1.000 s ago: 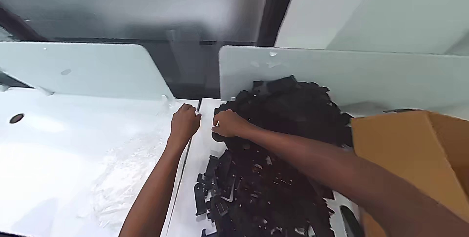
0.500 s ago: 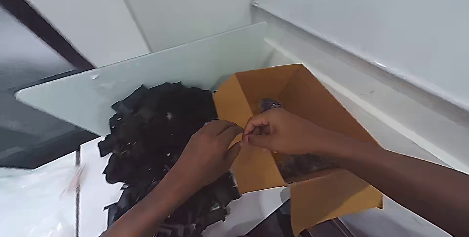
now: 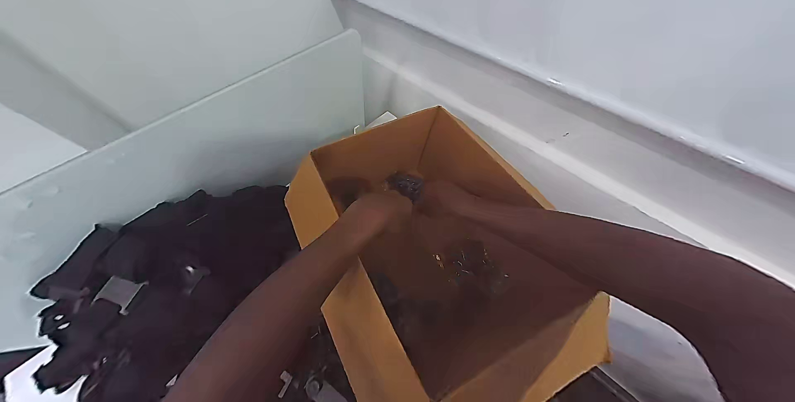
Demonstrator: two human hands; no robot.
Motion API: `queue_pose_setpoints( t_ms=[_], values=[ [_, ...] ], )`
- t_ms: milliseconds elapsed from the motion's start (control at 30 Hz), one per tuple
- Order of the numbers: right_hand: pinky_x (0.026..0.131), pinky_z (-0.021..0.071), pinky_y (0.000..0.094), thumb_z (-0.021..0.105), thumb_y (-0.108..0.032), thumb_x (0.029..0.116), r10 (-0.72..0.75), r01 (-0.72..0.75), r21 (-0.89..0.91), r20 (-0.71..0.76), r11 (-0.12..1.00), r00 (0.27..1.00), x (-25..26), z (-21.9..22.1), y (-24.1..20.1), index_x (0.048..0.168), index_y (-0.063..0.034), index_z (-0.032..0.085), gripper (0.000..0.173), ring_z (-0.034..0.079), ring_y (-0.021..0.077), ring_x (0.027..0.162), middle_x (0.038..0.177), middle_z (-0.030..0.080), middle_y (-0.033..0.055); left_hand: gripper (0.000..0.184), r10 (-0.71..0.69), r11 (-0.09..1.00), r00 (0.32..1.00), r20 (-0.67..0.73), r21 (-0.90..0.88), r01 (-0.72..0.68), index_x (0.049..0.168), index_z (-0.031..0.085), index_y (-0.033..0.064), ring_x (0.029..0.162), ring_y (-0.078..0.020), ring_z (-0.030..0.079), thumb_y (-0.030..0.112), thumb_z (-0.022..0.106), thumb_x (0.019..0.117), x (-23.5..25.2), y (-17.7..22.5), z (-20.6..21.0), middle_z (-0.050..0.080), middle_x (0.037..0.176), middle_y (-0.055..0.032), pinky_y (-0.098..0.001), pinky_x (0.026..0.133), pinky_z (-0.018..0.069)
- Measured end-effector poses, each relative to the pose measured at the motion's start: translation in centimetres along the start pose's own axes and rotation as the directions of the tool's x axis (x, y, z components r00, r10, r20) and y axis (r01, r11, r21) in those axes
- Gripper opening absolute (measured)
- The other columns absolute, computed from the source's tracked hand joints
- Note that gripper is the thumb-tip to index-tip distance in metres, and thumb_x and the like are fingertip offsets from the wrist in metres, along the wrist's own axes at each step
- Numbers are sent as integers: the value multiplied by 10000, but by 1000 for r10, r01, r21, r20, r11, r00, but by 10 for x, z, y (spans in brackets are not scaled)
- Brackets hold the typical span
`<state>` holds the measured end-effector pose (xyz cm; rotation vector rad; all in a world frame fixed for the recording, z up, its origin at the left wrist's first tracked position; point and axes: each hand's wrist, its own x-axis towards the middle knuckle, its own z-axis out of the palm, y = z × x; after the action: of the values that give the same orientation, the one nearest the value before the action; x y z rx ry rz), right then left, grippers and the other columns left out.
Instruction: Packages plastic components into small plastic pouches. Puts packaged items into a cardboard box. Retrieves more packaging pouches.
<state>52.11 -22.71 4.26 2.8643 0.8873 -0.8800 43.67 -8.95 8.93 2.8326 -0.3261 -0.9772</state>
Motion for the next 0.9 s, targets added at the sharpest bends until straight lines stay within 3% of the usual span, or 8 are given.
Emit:
queue_pose_setpoints(
  t_ms=[100, 233, 333, 433, 533, 633, 733, 900],
  values=[
    [894, 503, 634, 687, -253, 962, -12, 12, 3, -22, 1000, 1000, 34, 25, 10, 1105, 46, 675, 331, 639, 440, 1095, 1151, 657, 261, 290, -125, 991, 990, 71, 46, 122, 1121, 689, 2, 1100, -418, 644, 249, 553, 1052, 6, 9, -3, 666, 1148, -227, -634, 898, 514],
    [873, 497, 680, 774, -306, 866, -35, 31, -49, -73, 998, 997, 64, 59, 15, 1159, -2, 681, 433, 613, 466, 1131, 1198, 648, 257, 208, -84, 988, 995, 62, 135, 75, 1105, 692, 53, 1084, -401, 649, 215, 608, 1006, 11, 5, 5, 662, 1150, -190, -613, 859, 543],
    [934, 486, 666, 714, -303, 924, -66, 62, -40, -113, 997, 991, 51, 49, 5, 1234, -24, 660, 421, 598, 448, 1187, 1256, 638, 240, 236, -128, 982, 988, 81, 151, 115, 1117, 690, 37, 1124, -426, 628, 232, 620, 1005, 10, 4, 3, 651, 1178, -220, -639, 886, 523],
    [925, 489, 640, 726, -268, 927, -116, 121, 48, -90, 992, 989, 27, 25, -12, 1202, 29, 650, 412, 636, 430, 1098, 1172, 655, 253, 428, -129, 991, 992, 1, 40, 129, 1196, 692, 52, 1208, -404, 606, 425, 643, 991, 11, -2, 3, 614, 1321, -202, -637, 956, 511],
    [777, 556, 583, 788, -193, 856, 1, 26, 318, -84, 948, 996, -8, -4, -28, 1121, 6, 658, 356, 695, 358, 872, 988, 690, 204, 533, -51, 989, 984, -172, -145, 26, 1115, 684, 50, 1036, -366, 669, 538, 725, 904, 0, -5, 2, 688, 1084, -173, -618, 873, 528],
    [677, 524, 469, 679, -89, 908, 73, 40, 629, -152, 776, 986, -61, -19, -38, 1028, -13, 636, 148, 628, 268, 767, 879, 636, 155, 526, -29, 949, 921, -389, -301, -97, 1199, 661, 56, 1027, -306, 680, 478, 755, 900, -32, 0, 6, 694, 1090, -140, -567, 900, 544],
    [679, 582, 308, 668, -93, 980, 39, 177, 849, -226, 497, 973, -121, -27, -57, 1128, -1, 611, 184, 657, 152, 727, 913, 654, 106, 416, -81, 881, 801, -594, -419, -222, 1223, 675, 54, 1007, -251, 685, 342, 748, 932, -87, 11, 18, 697, 1109, -121, -496, 909, 559],
    [725, 615, 296, 628, -16, 991, -20, 426, 899, -426, 101, 905, -212, -28, -112, 1062, 17, 635, 78, 695, 163, 744, 882, 694, 110, 291, -191, 796, 506, -841, -434, -421, 1215, 701, 77, 852, -93, 720, 237, 667, 974, -186, 30, 50, 743, 1015, -35, -308, 765, 621]
  ],
)
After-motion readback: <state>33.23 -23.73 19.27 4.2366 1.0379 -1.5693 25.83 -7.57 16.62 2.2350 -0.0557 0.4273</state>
